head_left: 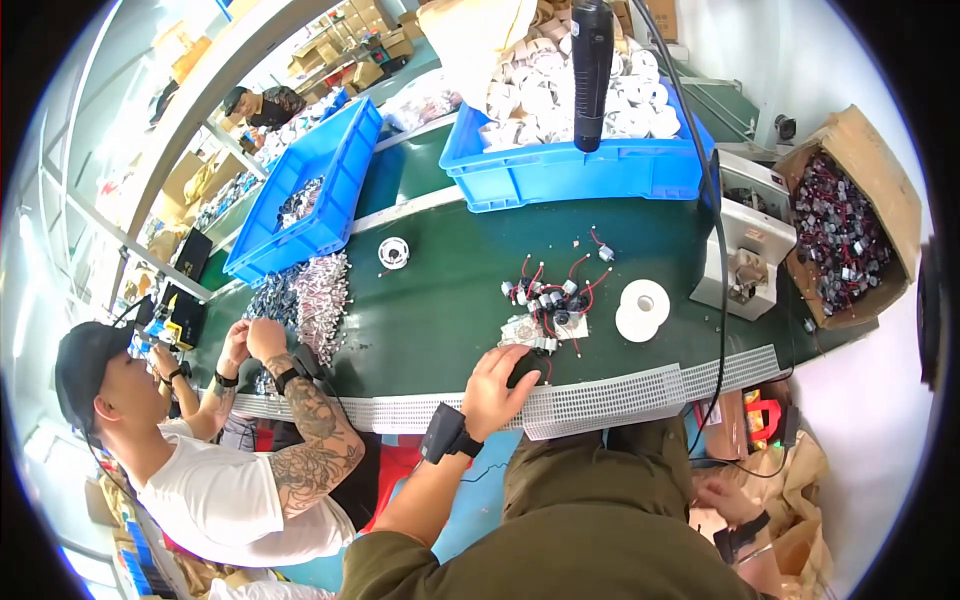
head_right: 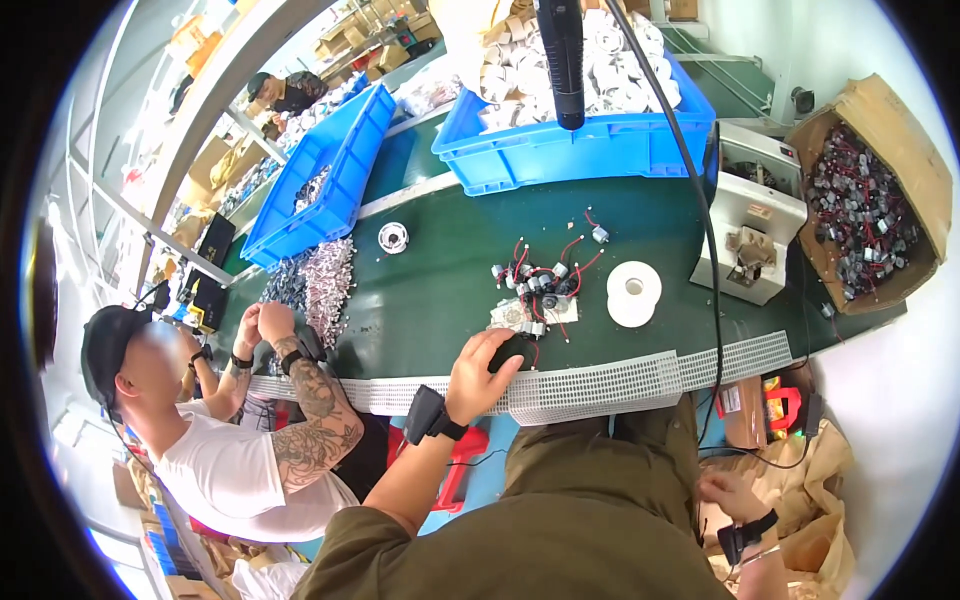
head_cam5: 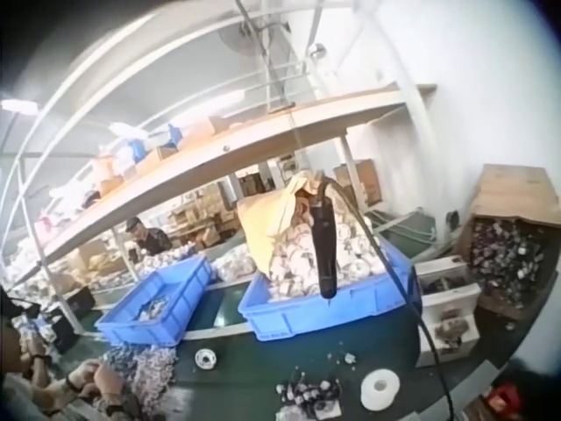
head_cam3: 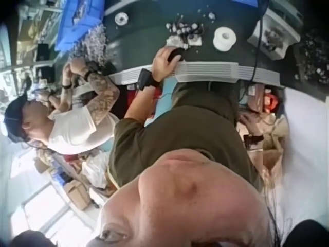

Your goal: The person assembles a smoke detector by placing a motor into a plastic housing, threading wires through the base, and securing it with a power screwdriver. They repeat this process for several units, handling the components one at a time before setting the assemblies aside.

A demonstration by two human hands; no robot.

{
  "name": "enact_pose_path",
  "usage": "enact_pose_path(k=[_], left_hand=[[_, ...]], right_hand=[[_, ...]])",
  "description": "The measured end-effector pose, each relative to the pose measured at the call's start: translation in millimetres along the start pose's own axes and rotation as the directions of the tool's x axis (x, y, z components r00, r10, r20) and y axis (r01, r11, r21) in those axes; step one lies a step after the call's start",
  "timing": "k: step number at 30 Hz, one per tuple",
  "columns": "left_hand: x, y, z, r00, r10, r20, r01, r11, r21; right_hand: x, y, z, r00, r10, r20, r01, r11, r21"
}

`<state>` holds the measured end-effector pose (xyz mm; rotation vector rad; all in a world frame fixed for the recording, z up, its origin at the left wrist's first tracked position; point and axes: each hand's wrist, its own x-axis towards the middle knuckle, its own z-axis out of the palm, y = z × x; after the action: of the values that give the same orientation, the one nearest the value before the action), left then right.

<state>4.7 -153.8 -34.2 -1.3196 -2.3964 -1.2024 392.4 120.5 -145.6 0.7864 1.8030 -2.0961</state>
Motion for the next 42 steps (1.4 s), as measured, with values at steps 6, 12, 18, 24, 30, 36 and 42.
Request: enact_pose_path(k=[6, 12, 18, 24, 30, 36, 42], left_hand=[[-2.4, -4.7, -0.5, 0.999, -0.034, 0.014, 0.034, 0.999, 0.027], [12.0, -10.0, -21.9, 0.920, 0.114, 0.376, -0.195, 0.963, 0.185], [-3.1, -15.4, -25.6, 0.937, 0.235, 0.258, -0.285, 0.943, 0.173], [0.8, -12.7, -21.0, 0.950, 0.034, 0.311, -0.075, 0.990, 0.121], [-0.4, -21.8, -14.8, 0.943, -0.004, 0.333, -0.047, 0.988, 0.146], [-4.0, -17.6, -22.0, 0.961, 0.026, 0.277, -0.073, 0.984, 0.162], [7.8, -3.2, -24.9, 0.950, 0.032, 0.311, -0.093, 0.979, 0.183]], right_hand=[[4.5, 136.3, -5.7, 0.978, 0.198, 0.065, -0.190, 0.719, 0.668], [73.6, 263.8, -26.1, 0.952, 0.289, 0.096, -0.290, 0.764, 0.577], [170.7, 208.0, -65.5, 0.984, 0.175, 0.014, -0.168, 0.915, 0.366], [276.0, 105.4, -118.2, 0.998, 0.030, -0.060, -0.024, 0.994, 0.104], [271.0, 70.4, -139.6, 0.994, -0.057, -0.094, 0.044, 0.990, -0.131], [276.7, 50.7, -152.3, 0.962, -0.245, -0.122, 0.182, 0.905, -0.384], [213.8, 114.7, -109.7, 0.933, -0.333, -0.138, 0.204, 0.801, -0.563]])
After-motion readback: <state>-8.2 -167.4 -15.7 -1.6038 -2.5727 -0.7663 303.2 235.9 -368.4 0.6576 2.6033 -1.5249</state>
